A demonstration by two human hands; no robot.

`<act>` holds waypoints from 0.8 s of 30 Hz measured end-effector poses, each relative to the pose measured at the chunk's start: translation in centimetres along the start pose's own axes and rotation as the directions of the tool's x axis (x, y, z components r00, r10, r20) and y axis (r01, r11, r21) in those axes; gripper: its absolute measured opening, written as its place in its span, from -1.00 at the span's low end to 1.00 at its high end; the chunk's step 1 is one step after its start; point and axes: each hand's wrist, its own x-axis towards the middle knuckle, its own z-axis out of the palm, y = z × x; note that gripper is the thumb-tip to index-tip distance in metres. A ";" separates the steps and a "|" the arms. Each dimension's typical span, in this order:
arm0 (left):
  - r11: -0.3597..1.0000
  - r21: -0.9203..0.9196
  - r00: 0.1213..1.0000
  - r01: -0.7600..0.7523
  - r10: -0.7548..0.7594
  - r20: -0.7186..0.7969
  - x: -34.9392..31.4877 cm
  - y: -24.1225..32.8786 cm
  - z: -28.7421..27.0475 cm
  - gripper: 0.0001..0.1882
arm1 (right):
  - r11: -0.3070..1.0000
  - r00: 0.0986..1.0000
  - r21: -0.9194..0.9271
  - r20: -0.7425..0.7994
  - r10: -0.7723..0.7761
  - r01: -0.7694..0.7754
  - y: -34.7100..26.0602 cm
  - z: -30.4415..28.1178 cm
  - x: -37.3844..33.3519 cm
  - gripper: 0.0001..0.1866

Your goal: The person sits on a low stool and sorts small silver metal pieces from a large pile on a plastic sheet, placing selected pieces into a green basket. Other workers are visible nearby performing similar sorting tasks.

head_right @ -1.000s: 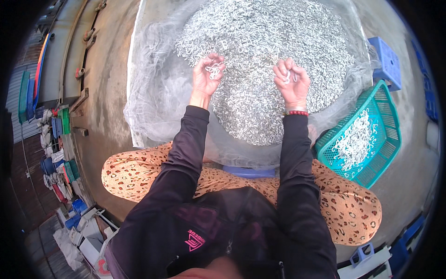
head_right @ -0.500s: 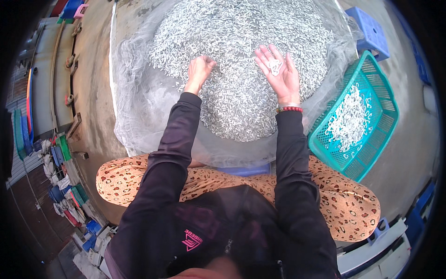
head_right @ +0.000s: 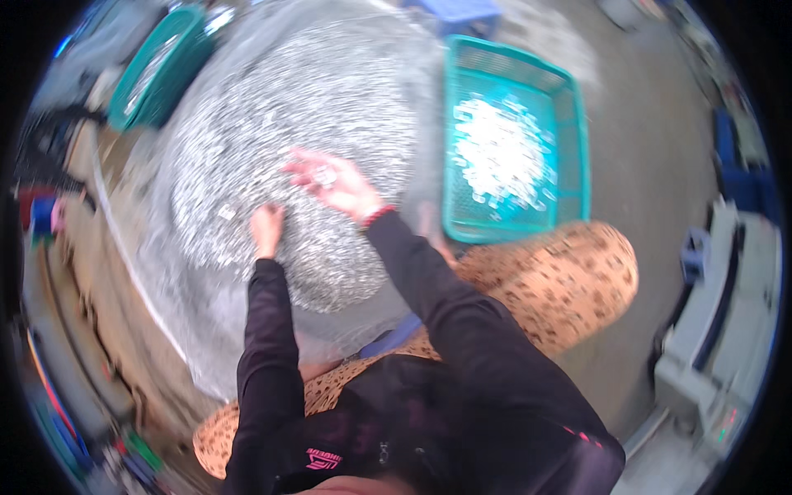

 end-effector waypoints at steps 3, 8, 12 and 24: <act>0.978 -0.175 0.994 0.110 -0.113 -0.005 0.8 0.5 -2.3 -0.67 | 0.969 0.966 -0.238 -0.226 -0.121 0.066 0.0 0.1 -0.7 -0.53; 0.424 -0.857 0.945 0.292 0.011 0.327 -0.2 4.0 -8.6 -0.83 | 0.999 0.978 -0.048 -0.208 -0.003 -0.007 1.5 -1.8 -0.4 -0.48; 0.900 -0.353 0.923 -0.257 0.336 0.185 -1.1 10.6 -12.7 -0.82 | 0.991 0.918 0.053 -0.373 0.136 -0.125 3.7 -2.3 -0.3 -0.48; 0.896 -0.221 0.901 -0.384 0.312 -0.300 -1.5 11.7 -17.5 -0.73 | 0.924 0.934 0.139 -0.058 -0.352 0.357 -11.3 3.8 -6.3 -0.73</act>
